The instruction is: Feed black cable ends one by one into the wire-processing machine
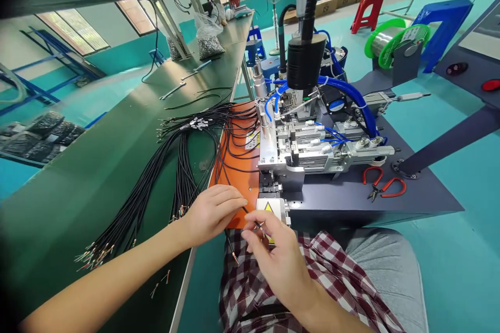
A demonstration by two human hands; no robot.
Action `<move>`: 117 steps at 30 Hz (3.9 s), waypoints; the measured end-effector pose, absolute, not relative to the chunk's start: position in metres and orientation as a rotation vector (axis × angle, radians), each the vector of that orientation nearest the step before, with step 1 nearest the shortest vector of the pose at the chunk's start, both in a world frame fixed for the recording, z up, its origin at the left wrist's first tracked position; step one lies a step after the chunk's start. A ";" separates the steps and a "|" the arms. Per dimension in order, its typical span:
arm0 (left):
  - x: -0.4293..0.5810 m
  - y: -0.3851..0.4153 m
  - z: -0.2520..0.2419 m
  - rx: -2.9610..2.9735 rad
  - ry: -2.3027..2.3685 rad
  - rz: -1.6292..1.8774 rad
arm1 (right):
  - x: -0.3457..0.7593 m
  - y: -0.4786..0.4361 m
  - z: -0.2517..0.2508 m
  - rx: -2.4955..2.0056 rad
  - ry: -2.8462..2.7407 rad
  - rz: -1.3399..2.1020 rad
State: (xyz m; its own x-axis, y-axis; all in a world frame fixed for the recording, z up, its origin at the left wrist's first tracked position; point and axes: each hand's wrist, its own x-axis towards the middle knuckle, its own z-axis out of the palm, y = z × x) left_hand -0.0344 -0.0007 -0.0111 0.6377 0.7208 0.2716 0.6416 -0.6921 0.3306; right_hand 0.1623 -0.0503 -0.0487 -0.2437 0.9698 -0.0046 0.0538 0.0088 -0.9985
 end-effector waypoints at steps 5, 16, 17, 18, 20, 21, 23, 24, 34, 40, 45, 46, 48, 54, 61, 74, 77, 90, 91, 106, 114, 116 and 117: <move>-0.068 0.045 -0.012 2.353 1.702 0.642 | 0.158 -0.031 -0.055 -1.032 -1.535 1.114; -0.068 0.130 -0.035 1.769 2.292 0.527 | 0.169 -0.020 -0.047 -0.717 -1.948 0.682; -0.067 0.130 -0.037 1.769 2.287 0.516 | 0.172 -0.021 -0.048 -0.711 -1.941 0.675; -0.067 0.131 -0.037 1.772 2.285 0.502 | 0.176 -0.021 -0.050 -0.707 -1.929 0.674; -0.069 0.129 -0.033 1.792 2.276 0.469 | 0.183 -0.022 -0.053 -0.705 -1.894 0.698; -0.069 0.127 -0.028 1.815 2.264 0.452 | 0.185 -0.023 -0.055 -0.703 -1.875 0.729; -0.064 0.115 -0.012 1.904 2.211 0.429 | 0.187 -0.023 -0.056 -0.722 -1.825 0.836; -0.058 0.106 -0.003 1.969 2.167 0.423 | 0.186 -0.023 -0.055 -0.759 -1.779 0.910; -0.003 -0.012 0.010 2.559 1.397 0.128 | 0.186 -0.014 -0.044 -1.109 -1.054 1.579; 0.000 -0.014 -0.003 2.280 1.471 0.092 | 0.190 -0.013 -0.044 -1.163 -1.019 1.583; 0.026 0.009 0.002 1.898 1.337 0.439 | 0.192 -0.001 -0.034 -1.257 -1.087 1.483; 0.029 0.014 0.001 1.832 1.322 0.495 | 0.194 0.002 -0.033 -1.269 -1.076 1.477; 0.032 0.023 -0.002 1.691 1.303 0.552 | 0.199 0.007 -0.033 -1.294 -1.054 1.467; 0.028 0.031 -0.013 1.409 1.295 0.544 | 0.205 0.014 -0.036 -1.361 -1.140 1.365; 0.025 0.032 -0.016 1.421 1.219 0.579 | 0.200 0.023 -0.033 -1.300 -1.166 1.485; 0.018 0.030 -0.013 1.160 1.067 0.589 | 0.199 0.025 -0.038 -1.185 -1.055 1.740; 0.017 0.031 -0.014 1.123 1.042 0.534 | 0.203 0.029 -0.037 -1.137 -1.174 1.742; 0.019 0.037 -0.013 1.050 1.052 0.273 | 0.223 0.057 -0.036 -0.823 -1.923 1.427; 0.020 0.036 -0.013 1.060 1.065 0.273 | 0.223 0.059 -0.035 -0.815 -1.959 1.424; 0.029 0.031 -0.009 1.002 1.263 0.516 | 0.208 0.026 -0.037 -1.077 -1.724 0.929; 0.025 0.028 -0.016 1.208 1.234 0.550 | 0.215 0.037 -0.033 -0.977 -1.709 1.208; 0.024 0.029 -0.017 1.230 1.216 0.562 | 0.217 0.038 -0.034 -0.947 -1.746 1.231; 0.023 0.029 -0.017 1.232 1.209 0.560 | 0.217 0.039 -0.034 -0.952 -1.750 1.219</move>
State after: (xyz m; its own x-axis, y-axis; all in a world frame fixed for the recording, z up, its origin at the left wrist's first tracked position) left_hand 0.0232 0.0291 -0.0172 0.3308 0.8611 -0.3861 0.2621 0.3092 0.9142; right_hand 0.2173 0.0385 -0.0345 -0.4110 0.8937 0.1802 0.1403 0.2574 -0.9561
